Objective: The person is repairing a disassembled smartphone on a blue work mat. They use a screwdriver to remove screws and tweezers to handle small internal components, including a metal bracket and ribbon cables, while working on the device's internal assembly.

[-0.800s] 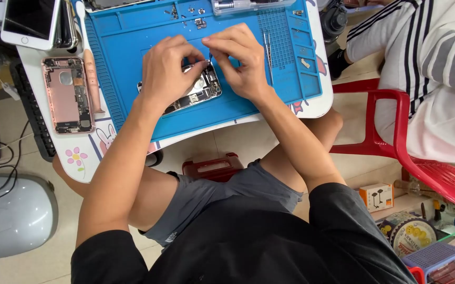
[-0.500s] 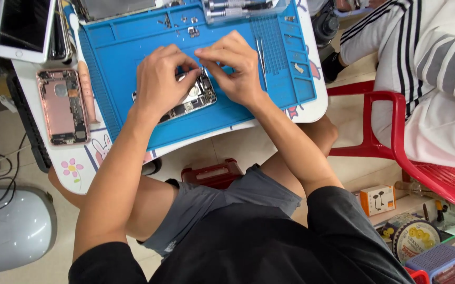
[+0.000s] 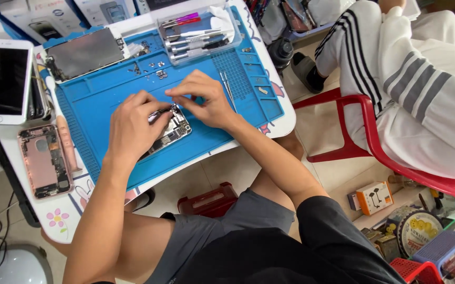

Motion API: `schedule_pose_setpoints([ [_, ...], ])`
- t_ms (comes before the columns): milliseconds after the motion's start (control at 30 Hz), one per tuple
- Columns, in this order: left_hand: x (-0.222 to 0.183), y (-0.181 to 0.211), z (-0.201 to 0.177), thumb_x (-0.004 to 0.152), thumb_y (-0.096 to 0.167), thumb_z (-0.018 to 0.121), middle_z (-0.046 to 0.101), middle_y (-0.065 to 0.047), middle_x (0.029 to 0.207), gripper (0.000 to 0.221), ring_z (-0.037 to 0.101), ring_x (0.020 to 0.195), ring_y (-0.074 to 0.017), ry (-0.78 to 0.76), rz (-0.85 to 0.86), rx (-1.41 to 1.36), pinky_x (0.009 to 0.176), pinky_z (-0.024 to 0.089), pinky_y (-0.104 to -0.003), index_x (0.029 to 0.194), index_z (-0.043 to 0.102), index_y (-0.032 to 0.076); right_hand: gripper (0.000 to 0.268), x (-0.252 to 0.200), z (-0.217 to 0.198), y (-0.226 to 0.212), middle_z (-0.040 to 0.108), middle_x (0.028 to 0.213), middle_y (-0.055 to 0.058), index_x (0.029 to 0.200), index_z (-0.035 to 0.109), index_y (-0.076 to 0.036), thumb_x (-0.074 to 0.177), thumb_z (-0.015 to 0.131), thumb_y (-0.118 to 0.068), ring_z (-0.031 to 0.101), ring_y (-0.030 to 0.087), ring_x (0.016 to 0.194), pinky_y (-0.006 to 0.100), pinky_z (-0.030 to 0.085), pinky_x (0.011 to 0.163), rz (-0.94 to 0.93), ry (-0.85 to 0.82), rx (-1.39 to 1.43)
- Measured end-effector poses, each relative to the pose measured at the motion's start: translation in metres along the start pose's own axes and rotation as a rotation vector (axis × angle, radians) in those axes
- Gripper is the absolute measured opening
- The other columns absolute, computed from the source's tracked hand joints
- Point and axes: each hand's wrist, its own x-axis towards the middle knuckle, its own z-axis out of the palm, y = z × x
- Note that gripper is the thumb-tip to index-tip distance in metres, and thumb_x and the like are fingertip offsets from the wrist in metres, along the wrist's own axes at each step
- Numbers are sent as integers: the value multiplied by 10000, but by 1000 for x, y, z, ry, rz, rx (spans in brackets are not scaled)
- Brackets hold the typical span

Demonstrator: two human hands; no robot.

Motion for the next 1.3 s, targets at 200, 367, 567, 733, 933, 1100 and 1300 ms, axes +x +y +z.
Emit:
schedule_pose_setpoints([
  [200, -5, -4, 7, 927, 299, 870, 697, -51, 1025, 263, 639, 915, -296, 34, 70, 97, 701, 520, -463, 1118, 856, 119, 241, 0, 4, 0, 667, 862, -1, 1263, 717, -210, 1067, 726, -70, 563, 166, 772, 345, 434, 786, -1, 7, -5],
  [367, -4, 0, -4, 867, 457, 888, 715, -52, 1064, 462, 660, 976, -275, 6, 131, 107, 728, 552, -450, 1149, 818, 99, 241, 1, 7, 2, 689, 900, 6, 1256, 711, -211, 1063, 718, -66, 584, 172, 790, 341, 473, 791, -12, 18, -12],
  [567, -5, 1, -7, 734, 583, 938, 667, -71, 1079, 596, 627, 1014, -297, -89, 143, 95, 760, 530, -481, 1054, 786, 104, 215, 0, 12, -3, 664, 954, 42, 1262, 702, -199, 1077, 702, -90, 593, 178, 804, 314, 510, 691, 12, -29, 76],
  [733, -4, 8, -14, 711, 555, 957, 701, -92, 1151, 615, 644, 1036, -309, -78, 211, 109, 803, 542, -482, 1045, 775, 72, 214, 3, 13, 2, 658, 930, 32, 1274, 694, -212, 1079, 700, -123, 599, 173, 792, 316, 535, 707, -11, 16, 38],
  [933, -8, 5, -6, 709, 552, 944, 730, -61, 1242, 544, 665, 1071, -315, -63, 206, 193, 847, 563, -495, 920, 765, 84, 277, -5, 14, 6, 672, 958, -15, 1284, 688, -279, 1060, 731, -123, 564, 134, 776, 284, 468, 679, 63, 27, 92],
  [1100, -11, 5, -3, 714, 553, 930, 732, -85, 1253, 599, 638, 1103, -316, -87, 160, 189, 815, 549, -507, 1013, 797, 52, 251, -7, 13, 3, 685, 954, -10, 1270, 693, -271, 1062, 725, -135, 574, 140, 762, 288, 490, 686, 48, 4, 79],
  [1300, -3, 4, -5, 730, 584, 891, 713, -82, 1199, 678, 654, 1091, -303, -138, 191, 219, 877, 565, -484, 1157, 798, 65, 234, -3, 10, -3, 716, 964, -9, 1243, 708, -233, 1051, 727, -101, 622, 152, 786, 299, 553, 681, 79, 0, 7],
])
